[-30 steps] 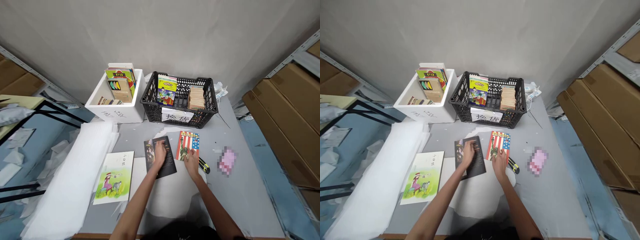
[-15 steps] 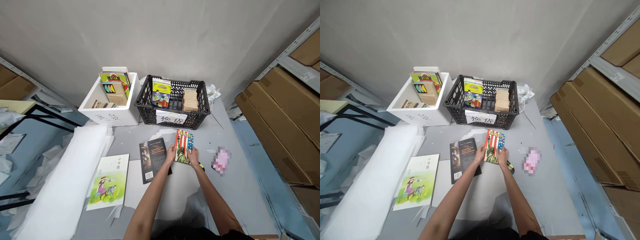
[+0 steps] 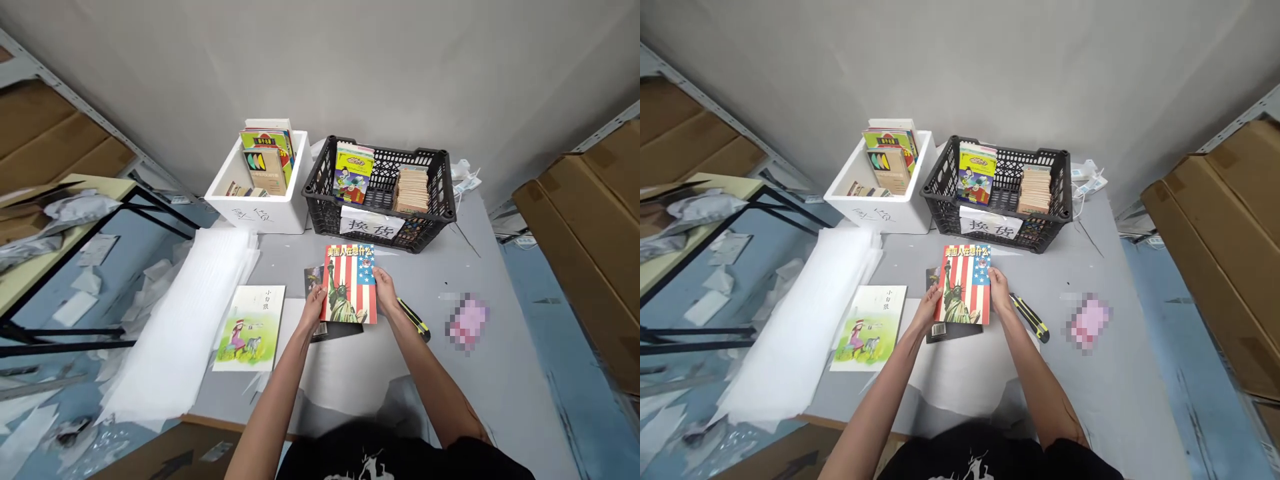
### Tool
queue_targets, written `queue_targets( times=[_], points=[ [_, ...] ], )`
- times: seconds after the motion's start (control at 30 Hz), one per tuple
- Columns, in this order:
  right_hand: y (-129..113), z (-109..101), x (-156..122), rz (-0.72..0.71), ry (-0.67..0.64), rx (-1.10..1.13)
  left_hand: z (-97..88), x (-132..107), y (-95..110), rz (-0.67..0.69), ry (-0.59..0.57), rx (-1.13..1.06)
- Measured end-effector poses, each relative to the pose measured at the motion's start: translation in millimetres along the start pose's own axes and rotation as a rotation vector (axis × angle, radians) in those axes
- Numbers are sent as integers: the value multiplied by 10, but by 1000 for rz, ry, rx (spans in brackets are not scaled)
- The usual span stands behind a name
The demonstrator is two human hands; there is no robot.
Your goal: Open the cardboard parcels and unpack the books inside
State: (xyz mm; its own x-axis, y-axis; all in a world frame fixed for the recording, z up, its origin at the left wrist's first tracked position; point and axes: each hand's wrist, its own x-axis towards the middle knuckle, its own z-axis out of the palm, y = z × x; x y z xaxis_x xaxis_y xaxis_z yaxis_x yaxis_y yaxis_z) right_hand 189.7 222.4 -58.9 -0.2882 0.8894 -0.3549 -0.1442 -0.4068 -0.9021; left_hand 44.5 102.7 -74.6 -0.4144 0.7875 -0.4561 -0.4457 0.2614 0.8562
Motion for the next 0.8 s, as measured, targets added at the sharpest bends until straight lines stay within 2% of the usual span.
queue_targets(
  times=[0.1,0.2,0.27,0.4,0.6,0.67,0.8],
  points=[
    [-27,135,-61,46,-1,111,-36,-36,41,-3,-2,19],
    [-66,190,-119,74,44,162,4,-37,37,57,138,172],
    [-81,183,-129,76,100,160,46,-31,34,100,216,289],
    [-68,86,-76,77,191,129,138,-63,82,151,230,455],
    [-40,-46,-35,111,170,132,325,-232,213,22,137,227],
    [-60,-78,-51,121,152,141,354,-260,256,-2,74,198],
    [-123,-151,-101,89,99,187,311,-139,412,73,-91,273]
  ],
)
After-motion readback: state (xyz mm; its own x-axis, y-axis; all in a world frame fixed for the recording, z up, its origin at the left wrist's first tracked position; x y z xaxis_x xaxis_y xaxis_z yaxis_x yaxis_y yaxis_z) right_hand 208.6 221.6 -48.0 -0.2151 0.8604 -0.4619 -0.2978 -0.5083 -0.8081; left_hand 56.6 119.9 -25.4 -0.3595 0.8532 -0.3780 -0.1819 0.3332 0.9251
